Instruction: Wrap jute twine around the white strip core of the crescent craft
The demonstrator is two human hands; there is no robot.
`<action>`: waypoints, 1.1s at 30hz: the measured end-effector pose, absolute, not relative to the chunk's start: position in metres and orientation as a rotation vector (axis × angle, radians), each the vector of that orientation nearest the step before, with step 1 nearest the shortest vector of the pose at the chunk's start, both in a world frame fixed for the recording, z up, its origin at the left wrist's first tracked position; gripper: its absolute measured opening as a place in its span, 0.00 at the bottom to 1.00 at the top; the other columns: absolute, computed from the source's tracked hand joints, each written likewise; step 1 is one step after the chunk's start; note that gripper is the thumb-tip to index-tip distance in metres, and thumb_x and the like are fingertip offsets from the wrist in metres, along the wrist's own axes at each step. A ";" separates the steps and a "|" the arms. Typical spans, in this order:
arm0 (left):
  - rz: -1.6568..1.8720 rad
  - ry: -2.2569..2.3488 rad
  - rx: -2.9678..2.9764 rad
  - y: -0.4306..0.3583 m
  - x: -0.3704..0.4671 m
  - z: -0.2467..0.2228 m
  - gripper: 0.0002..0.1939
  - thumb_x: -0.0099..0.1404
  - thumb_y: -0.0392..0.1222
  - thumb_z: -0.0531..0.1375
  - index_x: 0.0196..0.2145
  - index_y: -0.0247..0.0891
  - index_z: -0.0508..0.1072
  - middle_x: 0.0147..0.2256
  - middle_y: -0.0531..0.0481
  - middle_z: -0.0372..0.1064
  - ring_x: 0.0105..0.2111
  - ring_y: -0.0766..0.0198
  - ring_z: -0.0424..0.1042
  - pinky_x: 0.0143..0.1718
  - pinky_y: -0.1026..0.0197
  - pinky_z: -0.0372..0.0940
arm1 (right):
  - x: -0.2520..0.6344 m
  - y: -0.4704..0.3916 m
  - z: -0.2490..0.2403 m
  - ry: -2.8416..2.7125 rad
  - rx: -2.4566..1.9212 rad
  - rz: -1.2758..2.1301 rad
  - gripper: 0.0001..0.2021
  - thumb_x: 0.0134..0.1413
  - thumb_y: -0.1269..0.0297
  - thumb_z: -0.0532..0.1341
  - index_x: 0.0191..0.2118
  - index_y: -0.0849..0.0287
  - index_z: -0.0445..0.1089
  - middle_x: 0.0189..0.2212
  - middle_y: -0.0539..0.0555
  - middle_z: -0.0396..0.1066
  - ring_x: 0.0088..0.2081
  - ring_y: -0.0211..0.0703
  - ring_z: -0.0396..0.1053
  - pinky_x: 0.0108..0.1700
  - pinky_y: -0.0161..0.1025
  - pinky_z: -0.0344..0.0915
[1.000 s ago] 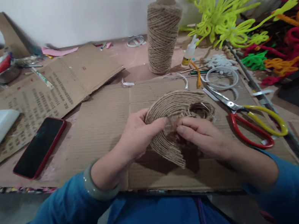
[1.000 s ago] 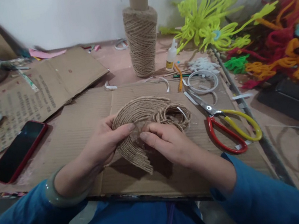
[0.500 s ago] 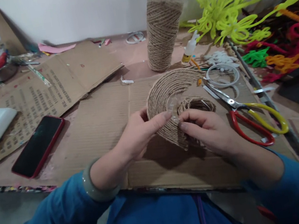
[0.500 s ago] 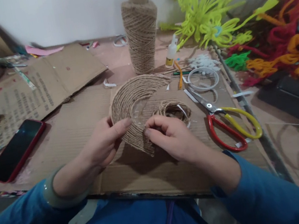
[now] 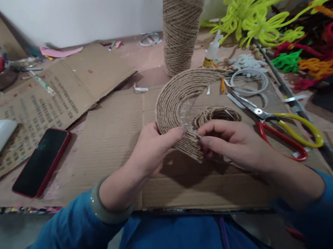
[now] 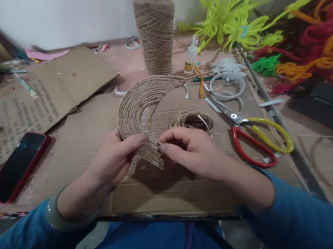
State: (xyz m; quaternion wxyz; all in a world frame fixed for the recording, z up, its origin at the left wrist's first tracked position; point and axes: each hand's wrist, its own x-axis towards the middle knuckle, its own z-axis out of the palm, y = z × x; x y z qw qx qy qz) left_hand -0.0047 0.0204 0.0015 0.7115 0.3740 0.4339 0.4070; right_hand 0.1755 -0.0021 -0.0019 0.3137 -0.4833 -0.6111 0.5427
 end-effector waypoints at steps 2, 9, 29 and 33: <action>0.909 0.962 0.828 0.021 -0.004 0.002 0.09 0.49 0.37 0.68 0.29 0.31 0.76 0.28 0.49 0.75 0.29 0.63 0.73 0.33 0.62 0.67 | 0.175 -0.003 -0.003 -1.613 -1.282 1.394 0.08 0.56 0.60 0.58 0.34 0.59 0.70 0.22 0.48 0.68 0.23 0.33 0.65 0.24 0.31 0.61; 0.919 0.980 0.816 0.021 -0.004 0.003 0.10 0.49 0.38 0.68 0.30 0.31 0.76 0.28 0.48 0.76 0.30 0.62 0.75 0.34 0.61 0.68 | 0.177 -0.006 -0.008 -1.746 -1.327 1.021 0.08 0.57 0.62 0.58 0.40 0.56 0.72 0.26 0.50 0.72 0.26 0.37 0.69 0.31 0.35 0.67; 0.834 1.008 0.740 0.017 -0.002 -0.002 0.17 0.48 0.43 0.71 0.31 0.32 0.72 0.27 0.50 0.73 0.27 0.67 0.70 0.31 0.64 0.66 | 0.175 -0.002 -0.008 -2.039 -1.206 0.606 0.08 0.57 0.70 0.57 0.35 0.57 0.75 0.30 0.52 0.77 0.30 0.37 0.74 0.35 0.33 0.69; 0.805 0.963 0.760 0.017 -0.003 -0.001 0.17 0.47 0.40 0.71 0.34 0.31 0.73 0.28 0.50 0.74 0.28 0.66 0.71 0.33 0.63 0.66 | 0.176 -0.002 -0.006 -2.055 -1.189 0.570 0.08 0.57 0.71 0.57 0.35 0.58 0.75 0.30 0.52 0.78 0.30 0.36 0.74 0.34 0.31 0.69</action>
